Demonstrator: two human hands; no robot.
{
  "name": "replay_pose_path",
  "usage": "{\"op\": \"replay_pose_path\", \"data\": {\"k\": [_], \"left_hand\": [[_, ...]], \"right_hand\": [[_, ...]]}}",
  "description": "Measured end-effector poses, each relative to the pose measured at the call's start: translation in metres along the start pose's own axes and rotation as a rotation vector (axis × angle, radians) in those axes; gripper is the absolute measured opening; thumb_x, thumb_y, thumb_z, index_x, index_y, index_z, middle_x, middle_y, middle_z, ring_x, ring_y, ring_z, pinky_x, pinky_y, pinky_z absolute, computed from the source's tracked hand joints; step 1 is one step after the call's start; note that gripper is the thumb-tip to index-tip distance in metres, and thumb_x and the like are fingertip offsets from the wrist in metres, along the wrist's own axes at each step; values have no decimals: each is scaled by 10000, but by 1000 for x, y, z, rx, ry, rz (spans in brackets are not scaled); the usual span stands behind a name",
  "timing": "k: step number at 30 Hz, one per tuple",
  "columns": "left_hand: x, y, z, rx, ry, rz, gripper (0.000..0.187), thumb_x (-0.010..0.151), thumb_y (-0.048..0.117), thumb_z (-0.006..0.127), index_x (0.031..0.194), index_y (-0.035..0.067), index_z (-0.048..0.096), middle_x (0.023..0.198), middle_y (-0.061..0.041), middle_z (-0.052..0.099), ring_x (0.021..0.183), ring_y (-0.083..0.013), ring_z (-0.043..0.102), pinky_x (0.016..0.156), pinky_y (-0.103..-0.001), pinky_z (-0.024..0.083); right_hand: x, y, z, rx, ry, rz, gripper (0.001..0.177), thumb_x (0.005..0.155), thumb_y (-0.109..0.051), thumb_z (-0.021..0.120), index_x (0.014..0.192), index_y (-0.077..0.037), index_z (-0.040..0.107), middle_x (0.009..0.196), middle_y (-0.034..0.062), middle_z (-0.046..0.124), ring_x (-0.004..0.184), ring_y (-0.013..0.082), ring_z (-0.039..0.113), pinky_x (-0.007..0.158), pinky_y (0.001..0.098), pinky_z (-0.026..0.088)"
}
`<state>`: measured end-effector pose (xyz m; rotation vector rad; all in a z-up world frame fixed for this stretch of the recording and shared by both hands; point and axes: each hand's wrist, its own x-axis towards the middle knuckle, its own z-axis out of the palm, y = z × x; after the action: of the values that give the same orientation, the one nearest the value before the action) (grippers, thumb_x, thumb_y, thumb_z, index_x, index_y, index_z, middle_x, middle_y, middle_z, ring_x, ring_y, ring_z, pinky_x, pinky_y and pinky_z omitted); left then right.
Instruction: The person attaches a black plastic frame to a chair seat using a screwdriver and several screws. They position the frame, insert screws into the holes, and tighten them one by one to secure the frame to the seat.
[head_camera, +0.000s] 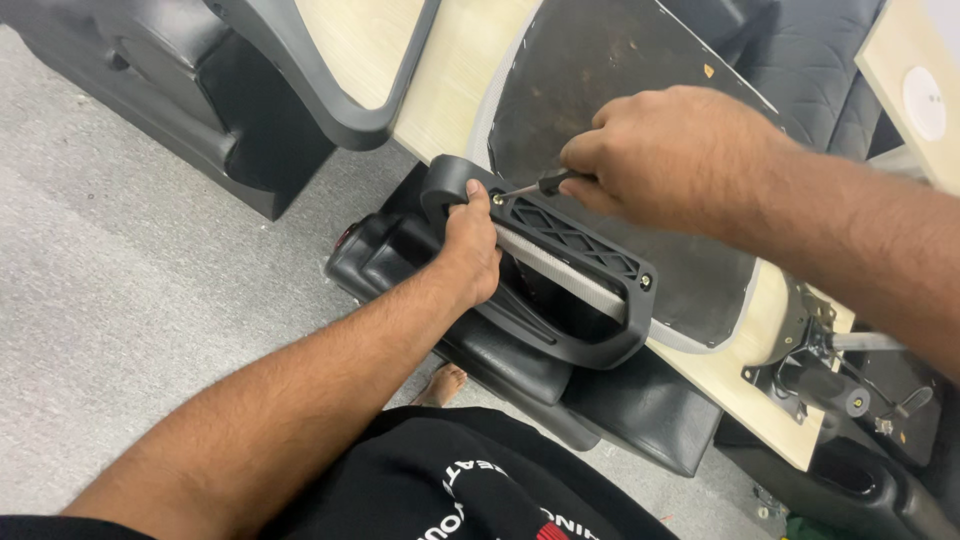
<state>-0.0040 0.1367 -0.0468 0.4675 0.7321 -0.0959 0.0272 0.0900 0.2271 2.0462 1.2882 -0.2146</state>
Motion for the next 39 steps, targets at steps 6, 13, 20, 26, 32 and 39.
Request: {"op": "replay_pose_path", "data": {"k": [6, 13, 20, 26, 32, 39], "left_hand": [[3, -4, 1, -1, -14, 71, 749, 1019, 543, 353, 1613, 188, 65, 1672, -128, 191, 1568, -259, 153, 1264, -469, 124], [3, -1, -5, 63, -49, 50, 772, 1031, 541, 366, 1615, 178, 15, 1656, -146, 183, 1555, -264, 165, 1262, -470, 162], [6, -5, -3, 85, -2, 141, 700, 1033, 493, 390, 1581, 110, 183, 1599, -151, 339, 1504, -247, 296, 1233, -444, 224], [1, -3, 8, 87, 137, 146, 626, 1029, 460, 400, 1527, 88, 324, 1544, -139, 432, 1458, -244, 392, 1208, -438, 290], [-4, 3, 5, 163, 127, 100, 636, 1047, 476, 402, 1520, 56, 332, 1555, -148, 418, 1465, -258, 381, 1218, -445, 288], [0, 1, 0, 152, 105, 151, 620, 1040, 455, 427, 1533, 100, 306, 1549, -140, 409, 1461, -245, 367, 1215, -453, 260]], "right_hand": [[22, 6, 0, 399, -197, 474, 383, 1010, -469, 636, 1228, -172, 742, 1044, 145, 786, 937, 306, 761, 871, 454, 598], [3, 14, 7, -9, -154, 90, 490, 943, -443, 699, 1361, -197, 631, 1241, 56, 672, 1018, 254, 724, 841, 386, 618], [5, 11, 0, -190, -132, -172, 319, 1003, -371, 618, 1219, -146, 685, 1022, 89, 708, 895, 235, 750, 752, 361, 645], [14, 3, 0, 460, -127, 342, 325, 925, -362, 689, 1172, -163, 759, 1008, 143, 774, 889, 300, 757, 872, 421, 609], [16, 8, 6, 509, -158, 388, 384, 957, -436, 672, 1214, -157, 736, 1061, 113, 757, 971, 305, 731, 897, 458, 580], [-10, 5, 3, -152, -46, -64, 320, 977, -414, 623, 1197, -194, 698, 1009, 61, 665, 896, 273, 732, 726, 421, 628]]}}
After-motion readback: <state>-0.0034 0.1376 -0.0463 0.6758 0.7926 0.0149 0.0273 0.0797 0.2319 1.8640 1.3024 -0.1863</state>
